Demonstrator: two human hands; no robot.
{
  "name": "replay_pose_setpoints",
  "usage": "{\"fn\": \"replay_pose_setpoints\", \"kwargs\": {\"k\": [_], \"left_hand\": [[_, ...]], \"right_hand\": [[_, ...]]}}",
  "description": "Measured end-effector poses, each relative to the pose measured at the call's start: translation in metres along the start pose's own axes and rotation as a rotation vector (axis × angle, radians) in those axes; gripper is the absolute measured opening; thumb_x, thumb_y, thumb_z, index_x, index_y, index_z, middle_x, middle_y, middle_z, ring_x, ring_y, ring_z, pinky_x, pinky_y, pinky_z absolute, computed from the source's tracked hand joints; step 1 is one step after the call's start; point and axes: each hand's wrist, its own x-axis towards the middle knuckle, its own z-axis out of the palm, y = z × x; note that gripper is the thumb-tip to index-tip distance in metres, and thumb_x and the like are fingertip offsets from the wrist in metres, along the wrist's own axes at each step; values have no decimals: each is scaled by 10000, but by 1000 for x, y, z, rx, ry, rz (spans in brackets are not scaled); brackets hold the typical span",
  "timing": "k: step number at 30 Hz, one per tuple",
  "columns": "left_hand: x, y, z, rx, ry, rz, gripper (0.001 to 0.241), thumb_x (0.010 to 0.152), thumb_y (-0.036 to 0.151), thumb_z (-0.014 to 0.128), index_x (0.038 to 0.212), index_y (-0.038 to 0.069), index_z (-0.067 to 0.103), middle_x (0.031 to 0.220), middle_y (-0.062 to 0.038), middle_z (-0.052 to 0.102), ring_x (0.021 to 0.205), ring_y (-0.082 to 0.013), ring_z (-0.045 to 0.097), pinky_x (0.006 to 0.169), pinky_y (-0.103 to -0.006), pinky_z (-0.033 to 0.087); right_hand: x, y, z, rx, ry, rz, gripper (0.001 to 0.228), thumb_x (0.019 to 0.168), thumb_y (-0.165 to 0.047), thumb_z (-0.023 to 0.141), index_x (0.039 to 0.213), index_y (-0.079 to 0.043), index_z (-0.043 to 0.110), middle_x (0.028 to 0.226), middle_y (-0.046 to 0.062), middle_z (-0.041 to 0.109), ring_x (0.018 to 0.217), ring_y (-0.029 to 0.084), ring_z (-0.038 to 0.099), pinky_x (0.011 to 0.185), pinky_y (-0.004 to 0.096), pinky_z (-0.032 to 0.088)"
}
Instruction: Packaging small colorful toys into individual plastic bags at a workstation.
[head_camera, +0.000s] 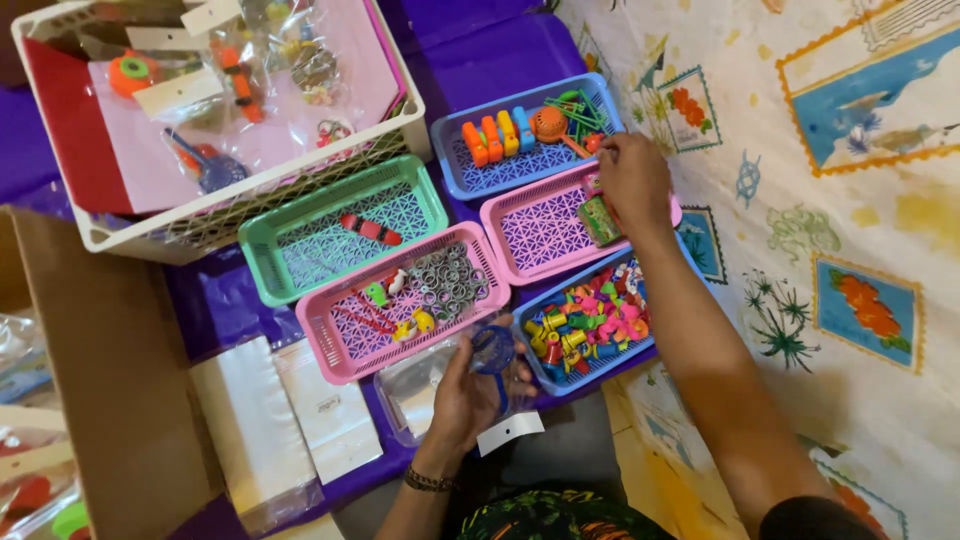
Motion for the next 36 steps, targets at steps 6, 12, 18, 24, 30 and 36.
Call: {"fn": "replay_pose_setpoints", "kwargs": {"k": [6,12,18,24,30,36], "left_hand": [[13,-4,-1,5,55,-64,656,1018,478,428,1473,5,456,1084,-189,636,813,-287,664,722,-454,623],[22,-4,-3,19,21,-86,662,1017,492,423,1467,8,462,1123,-193,637,838,-286,670,732,-460,614],[22,-3,-7,30,29,-101,665,1029,479,394,1493,4,437,1129,-203,612,849,-293,655,758,-467,606],[15,-1,-5,56,11,-79,645,1034,482,385,1466,10,462,1123,-199,624,847,-288,670,745,-441,620],[9,-2,-5,67,16,-65,628,1036,484,386,1453,23,480,1129,-192,627,841,-279,675,761,-447,621],[6,-2,-8,26,-7,-46,639,1037,474,397,1476,12,437,1131,-214,627,851,-290,681,757,-448,624]], "right_hand": [[31,6,27,-201,-86,77,212,973,-224,649,980,-78,802,935,204,740,846,474,692,626,631,529],[45,-3,22,-263,-172,90,239,986,-230,628,1000,-66,802,938,246,699,803,533,682,650,640,535],[53,-3,27,-309,-193,76,175,931,-138,589,995,-72,738,895,237,740,823,500,699,664,617,543],[48,-4,38,-255,-226,87,156,897,-80,584,1033,-86,658,905,201,735,816,505,684,598,623,497],[46,-16,28,-244,-258,95,373,907,-59,588,1247,-156,707,1071,216,695,913,507,680,667,655,535],[22,-51,-26,95,-159,80,262,917,-80,632,1172,-138,657,1085,177,666,923,417,649,705,572,466]]}}
